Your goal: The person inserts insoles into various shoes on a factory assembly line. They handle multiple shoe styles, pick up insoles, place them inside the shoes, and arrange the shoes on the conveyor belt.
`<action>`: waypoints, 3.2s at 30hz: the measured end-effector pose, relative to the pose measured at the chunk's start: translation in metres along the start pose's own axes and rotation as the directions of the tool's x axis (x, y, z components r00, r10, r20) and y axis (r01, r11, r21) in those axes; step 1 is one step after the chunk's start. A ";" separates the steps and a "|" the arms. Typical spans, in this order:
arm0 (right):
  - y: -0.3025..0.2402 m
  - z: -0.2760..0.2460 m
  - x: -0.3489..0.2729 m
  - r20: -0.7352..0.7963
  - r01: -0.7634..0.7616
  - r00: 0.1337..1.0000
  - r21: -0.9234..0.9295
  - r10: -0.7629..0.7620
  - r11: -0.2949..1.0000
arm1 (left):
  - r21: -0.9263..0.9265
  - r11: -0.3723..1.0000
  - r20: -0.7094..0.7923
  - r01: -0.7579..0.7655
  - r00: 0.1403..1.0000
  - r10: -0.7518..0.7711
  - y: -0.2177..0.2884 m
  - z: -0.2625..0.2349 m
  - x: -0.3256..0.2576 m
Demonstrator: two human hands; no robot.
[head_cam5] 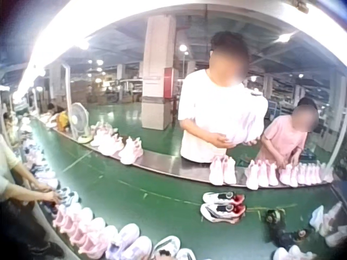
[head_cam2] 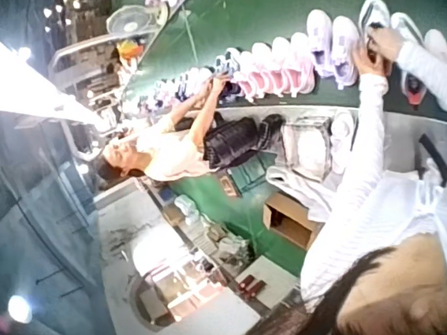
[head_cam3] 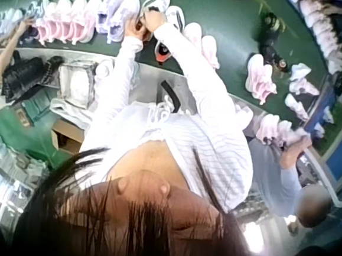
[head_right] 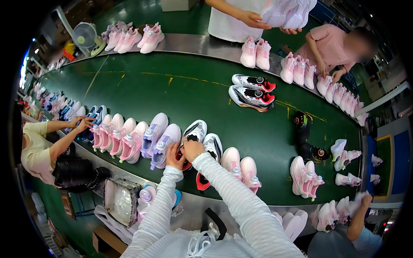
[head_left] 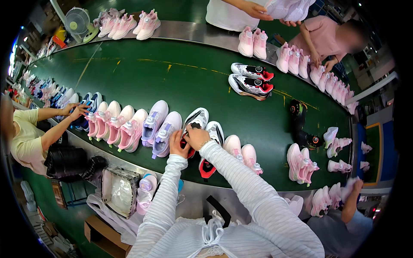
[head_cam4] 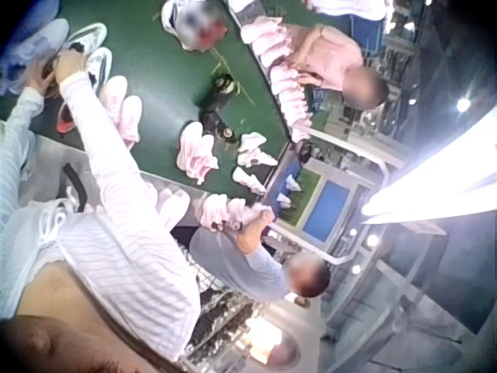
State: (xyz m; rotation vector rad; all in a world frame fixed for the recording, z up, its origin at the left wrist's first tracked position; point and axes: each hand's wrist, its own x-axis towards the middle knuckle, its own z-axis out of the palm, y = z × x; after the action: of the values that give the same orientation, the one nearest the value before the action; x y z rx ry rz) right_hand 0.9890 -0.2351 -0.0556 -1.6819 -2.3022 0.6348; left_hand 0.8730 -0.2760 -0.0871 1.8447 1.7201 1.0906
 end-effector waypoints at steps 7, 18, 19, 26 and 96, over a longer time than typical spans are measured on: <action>0.005 -0.003 0.002 0.127 -0.080 0.990 0.131 0.063 0.988 | -0.177 0.972 0.215 0.153 0.970 -0.113 -0.009 0.010 -0.005; 0.020 0.005 -0.007 0.022 -0.136 0.990 0.349 0.137 0.927 | -0.282 0.940 0.226 0.192 0.965 -0.129 -0.015 0.013 -0.003; 0.020 0.007 -0.008 0.011 -0.128 0.991 0.416 0.136 0.901 | -0.280 0.941 0.226 0.192 0.965 -0.130 -0.015 0.013 -0.003; 0.016 0.018 -0.011 -0.095 -0.087 0.985 0.444 0.144 0.892 | -0.291 0.937 0.204 0.194 0.969 -0.137 -0.017 0.015 -0.005; 0.204 -0.046 -0.351 -0.087 -0.684 0.730 -0.091 0.678 0.724 | 0.562 0.805 0.517 -0.191 0.841 -0.161 0.243 0.382 0.204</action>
State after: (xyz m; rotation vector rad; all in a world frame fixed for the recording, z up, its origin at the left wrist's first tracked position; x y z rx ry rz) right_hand 1.2943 -0.5050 -0.0840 -2.5945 -1.6481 0.5671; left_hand 1.3084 -0.0371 -0.0893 2.2317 1.7832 -0.0654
